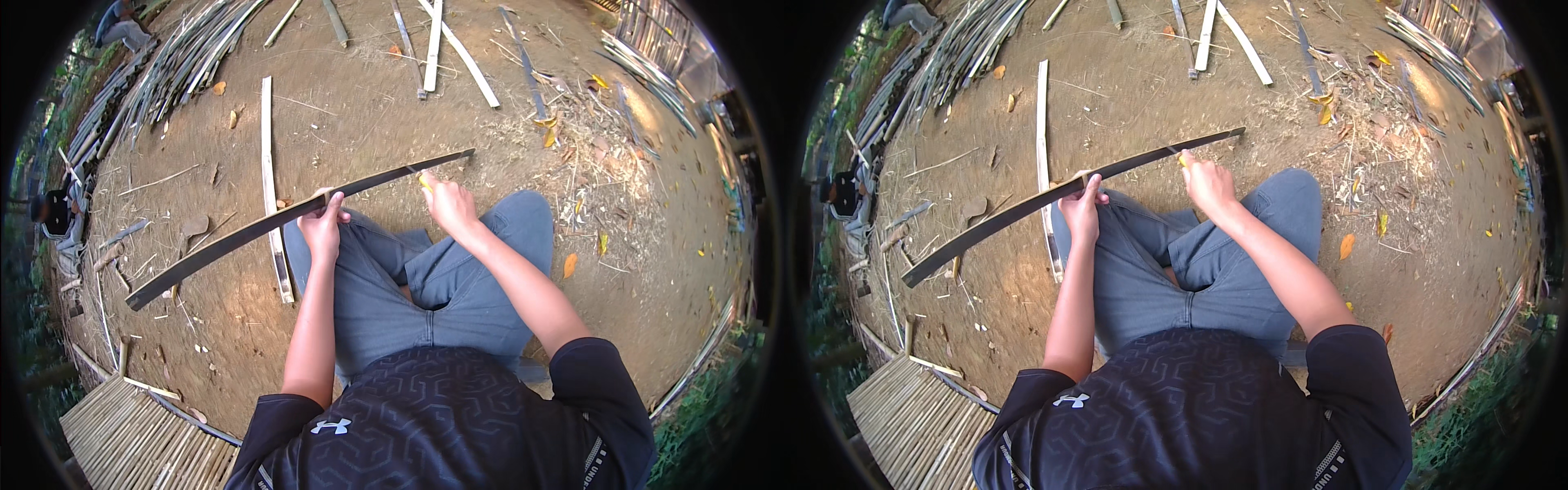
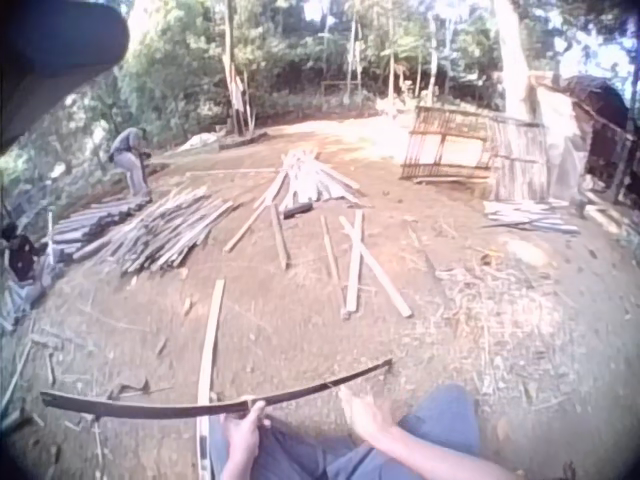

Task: The person shaves a strip of bamboo with a knife, moving the blade along the length of the wood while holding it in their hands.

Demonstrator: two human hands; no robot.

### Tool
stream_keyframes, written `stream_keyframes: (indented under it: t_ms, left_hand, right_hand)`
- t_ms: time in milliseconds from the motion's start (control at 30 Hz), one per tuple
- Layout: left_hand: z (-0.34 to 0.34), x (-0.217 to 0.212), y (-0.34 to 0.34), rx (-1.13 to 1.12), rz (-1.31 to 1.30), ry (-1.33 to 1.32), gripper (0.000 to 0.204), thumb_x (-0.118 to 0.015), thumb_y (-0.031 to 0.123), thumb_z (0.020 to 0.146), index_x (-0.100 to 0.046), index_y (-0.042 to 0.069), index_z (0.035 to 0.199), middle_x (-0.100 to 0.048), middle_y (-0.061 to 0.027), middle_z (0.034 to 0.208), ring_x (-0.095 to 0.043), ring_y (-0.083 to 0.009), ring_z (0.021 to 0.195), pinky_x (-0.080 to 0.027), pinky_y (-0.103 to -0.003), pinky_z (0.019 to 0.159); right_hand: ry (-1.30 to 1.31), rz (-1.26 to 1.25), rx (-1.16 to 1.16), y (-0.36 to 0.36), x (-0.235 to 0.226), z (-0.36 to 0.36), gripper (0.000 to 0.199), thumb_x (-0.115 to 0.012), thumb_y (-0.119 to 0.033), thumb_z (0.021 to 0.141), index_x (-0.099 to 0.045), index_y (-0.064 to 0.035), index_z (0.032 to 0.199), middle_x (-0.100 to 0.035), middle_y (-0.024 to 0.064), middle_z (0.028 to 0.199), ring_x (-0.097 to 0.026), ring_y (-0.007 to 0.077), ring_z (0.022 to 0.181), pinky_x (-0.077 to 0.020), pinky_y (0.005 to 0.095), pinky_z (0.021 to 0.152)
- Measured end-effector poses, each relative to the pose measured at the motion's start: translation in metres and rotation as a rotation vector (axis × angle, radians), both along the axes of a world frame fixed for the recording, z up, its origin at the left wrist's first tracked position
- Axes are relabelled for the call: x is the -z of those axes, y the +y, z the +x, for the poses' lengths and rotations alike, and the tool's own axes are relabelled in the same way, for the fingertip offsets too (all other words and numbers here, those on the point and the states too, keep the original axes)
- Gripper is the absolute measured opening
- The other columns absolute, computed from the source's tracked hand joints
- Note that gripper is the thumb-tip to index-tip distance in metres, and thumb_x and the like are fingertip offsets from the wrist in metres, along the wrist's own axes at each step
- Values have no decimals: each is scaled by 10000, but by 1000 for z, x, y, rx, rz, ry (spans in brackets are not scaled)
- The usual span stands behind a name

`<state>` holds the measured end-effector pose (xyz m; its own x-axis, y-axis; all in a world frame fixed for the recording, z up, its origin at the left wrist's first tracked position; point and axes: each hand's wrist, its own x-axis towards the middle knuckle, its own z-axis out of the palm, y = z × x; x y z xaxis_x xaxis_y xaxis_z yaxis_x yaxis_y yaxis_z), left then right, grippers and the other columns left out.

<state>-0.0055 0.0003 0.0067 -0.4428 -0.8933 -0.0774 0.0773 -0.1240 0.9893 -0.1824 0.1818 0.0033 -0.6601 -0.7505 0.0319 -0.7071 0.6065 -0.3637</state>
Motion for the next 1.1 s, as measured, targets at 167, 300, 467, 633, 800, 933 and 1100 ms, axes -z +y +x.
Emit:
stream_keyframes:
  t_ms: [167, 300, 467, 633, 800, 933, 1100]
  left_hand:
    - [3, 4, -3, 59, 1, 14, 207, -745, 44, 879, -667, -38, 1051, -653, -39, 742, -591, -93, 536, -500, -233, 487]
    - [-4, 2, 0, 63, -18, -10, 207, -751, 59, 878, -670, -38, 1043, -655, -44, 734, -589, -98, 527, -495, -239, 480]
    - [0, 1, -1, -46, -25, -20, 145, -757, 87, 881, -676, -30, 911, -652, -52, 679, -600, -105, 508, -489, -232, 465]
    - [-9, -3, 5, -71, -33, -57, 198, -779, 143, 873, -657, -9, 841, -655, -63, 701, -608, -116, 506, -507, -232, 468]
    - [-7, -2, 4, -80, -39, -28, 188, -774, 137, 875, -661, -12, 855, -652, -62, 702, -607, -120, 502, -516, -237, 462]
    - [-8, 0, 5, -88, -15, -28, 178, -766, 134, 883, -660, 2, 830, -641, -46, 685, -603, -109, 509, -507, -232, 466]
    - [-6, 4, 0, -26, -38, -9, 152, -762, 104, 880, -669, -14, 902, -645, -40, 698, -608, -101, 529, -512, -229, 488]
  right_hand:
    - [69, -108, -136, 12, 6, -9, 323, -542, -187, 983, -603, -43, 1266, -664, 127, 658, -688, 318, 596, -563, 449, 524]
    - [22, 208, 290, 17, 81, -84, 263, -471, -124, 987, -646, -23, 1155, -726, 209, 854, -735, 338, 811, -598, 449, 678]
    - [15, 157, 100, -3, 59, -52, 280, -473, -84, 957, -587, 42, 1180, -713, 256, 961, -720, 380, 902, -590, 482, 752]
    - [-225, 240, 480, 13, 96, -93, 326, -450, -73, 962, -579, 17, 1247, -704, 253, 1025, -696, 404, 978, -566, 513, 830]
    - [-168, 252, 429, 6, 103, -89, 304, -450, -91, 966, -625, 2, 1196, -703, 249, 1049, -694, 395, 1002, -570, 492, 852]
    - [-95, 301, 379, 7, 96, -91, 284, -476, -91, 963, -648, -14, 1176, -720, 221, 1034, -719, 345, 969, -592, 453, 810]
    - [-187, 329, 469, 14, 92, -106, 318, -468, -98, 955, -643, 0, 1200, -716, 226, 1023, -700, 387, 992, -564, 502, 855]
